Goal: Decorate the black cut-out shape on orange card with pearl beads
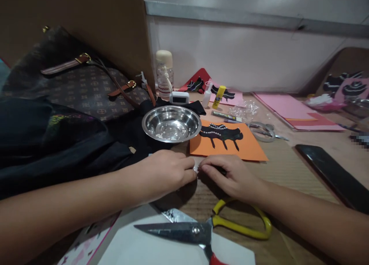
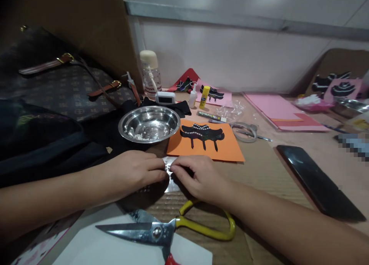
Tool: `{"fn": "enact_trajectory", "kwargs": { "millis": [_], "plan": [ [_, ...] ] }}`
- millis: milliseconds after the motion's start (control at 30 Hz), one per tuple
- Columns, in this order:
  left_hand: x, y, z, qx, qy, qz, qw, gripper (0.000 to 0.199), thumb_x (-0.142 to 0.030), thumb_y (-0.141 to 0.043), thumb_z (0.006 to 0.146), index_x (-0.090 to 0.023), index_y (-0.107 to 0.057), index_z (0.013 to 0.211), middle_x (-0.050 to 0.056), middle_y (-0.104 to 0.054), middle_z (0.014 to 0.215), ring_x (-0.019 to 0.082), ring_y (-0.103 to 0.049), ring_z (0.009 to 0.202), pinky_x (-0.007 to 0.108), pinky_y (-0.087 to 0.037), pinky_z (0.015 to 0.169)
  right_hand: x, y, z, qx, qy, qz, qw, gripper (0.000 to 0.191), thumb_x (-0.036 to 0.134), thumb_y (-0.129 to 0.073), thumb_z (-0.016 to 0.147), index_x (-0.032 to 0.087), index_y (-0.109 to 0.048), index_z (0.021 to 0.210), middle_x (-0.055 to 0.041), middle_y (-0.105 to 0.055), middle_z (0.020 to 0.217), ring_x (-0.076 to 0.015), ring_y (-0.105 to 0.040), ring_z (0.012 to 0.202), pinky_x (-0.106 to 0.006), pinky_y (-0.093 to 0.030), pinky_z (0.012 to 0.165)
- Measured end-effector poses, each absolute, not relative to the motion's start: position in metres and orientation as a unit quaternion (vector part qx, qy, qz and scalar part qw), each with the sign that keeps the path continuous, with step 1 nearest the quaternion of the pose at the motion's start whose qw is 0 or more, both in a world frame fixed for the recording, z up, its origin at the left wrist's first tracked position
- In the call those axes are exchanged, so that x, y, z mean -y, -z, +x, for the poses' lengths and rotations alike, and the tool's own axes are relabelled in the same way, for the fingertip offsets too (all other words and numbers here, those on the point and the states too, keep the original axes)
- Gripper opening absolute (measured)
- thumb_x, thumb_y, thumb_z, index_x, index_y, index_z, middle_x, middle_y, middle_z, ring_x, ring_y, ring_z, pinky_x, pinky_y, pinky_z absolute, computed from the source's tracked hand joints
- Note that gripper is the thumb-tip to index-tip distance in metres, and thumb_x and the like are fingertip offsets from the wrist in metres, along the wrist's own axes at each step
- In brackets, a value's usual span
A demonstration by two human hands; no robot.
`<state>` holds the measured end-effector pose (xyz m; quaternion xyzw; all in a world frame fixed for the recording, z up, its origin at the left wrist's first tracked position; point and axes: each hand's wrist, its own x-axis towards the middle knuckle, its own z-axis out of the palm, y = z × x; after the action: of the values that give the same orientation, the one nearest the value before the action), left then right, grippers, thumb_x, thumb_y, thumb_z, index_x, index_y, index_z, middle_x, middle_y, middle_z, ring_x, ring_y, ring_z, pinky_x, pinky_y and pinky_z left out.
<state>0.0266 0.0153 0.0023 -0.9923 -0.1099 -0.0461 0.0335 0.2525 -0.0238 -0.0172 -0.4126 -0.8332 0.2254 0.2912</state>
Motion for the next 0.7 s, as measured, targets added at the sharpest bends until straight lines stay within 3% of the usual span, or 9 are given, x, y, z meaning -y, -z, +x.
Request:
{"fn": "enact_trajectory", "kwargs": {
  "millis": [333, 500, 700],
  "plan": [
    [-0.019, -0.005, 0.032, 0.079, 0.054, -0.994, 0.054, 0.003, -0.018, -0.064, 0.092, -0.016, -0.065, 0.094, 0.004, -0.067, 0.092, 0.02, -0.058, 0.069, 0.034, -0.04, 0.057, 0.022, 0.018, 0.252, 0.824, -0.24, -0.419, 0.296, 0.024, 0.025, -0.049, 0.1, 0.018, -0.07, 0.091, -0.0041, -0.076, 0.084, -0.015, -0.07, 0.074, -0.024, -0.051, 0.068],
    [-0.019, 0.005, 0.03, 0.071, 0.088, -0.993, 0.043, 0.003, -0.018, -0.065, 0.091, -0.017, -0.062, 0.092, 0.003, -0.067, 0.092, 0.02, -0.057, 0.072, 0.035, -0.041, 0.058, 0.026, 0.02, 0.252, 0.824, -0.206, -0.42, 0.321, 0.021, 0.022, -0.051, 0.098, 0.017, -0.071, 0.102, -0.0065, -0.077, 0.096, -0.016, -0.072, 0.084, -0.026, -0.054, 0.077],
    [-0.018, 0.013, 0.033, 0.077, 0.101, -0.989, 0.072, 0.007, -0.017, -0.067, 0.089, -0.017, -0.061, 0.09, 0.003, -0.068, 0.089, 0.02, -0.058, 0.07, 0.036, -0.043, 0.058, 0.026, 0.022, 0.252, 0.83, -0.164, -0.433, 0.311, 0.021, 0.022, -0.052, 0.097, 0.015, -0.072, 0.099, -0.0078, -0.077, 0.092, -0.0184, -0.072, 0.081, -0.029, -0.055, 0.074]
  ]
}}
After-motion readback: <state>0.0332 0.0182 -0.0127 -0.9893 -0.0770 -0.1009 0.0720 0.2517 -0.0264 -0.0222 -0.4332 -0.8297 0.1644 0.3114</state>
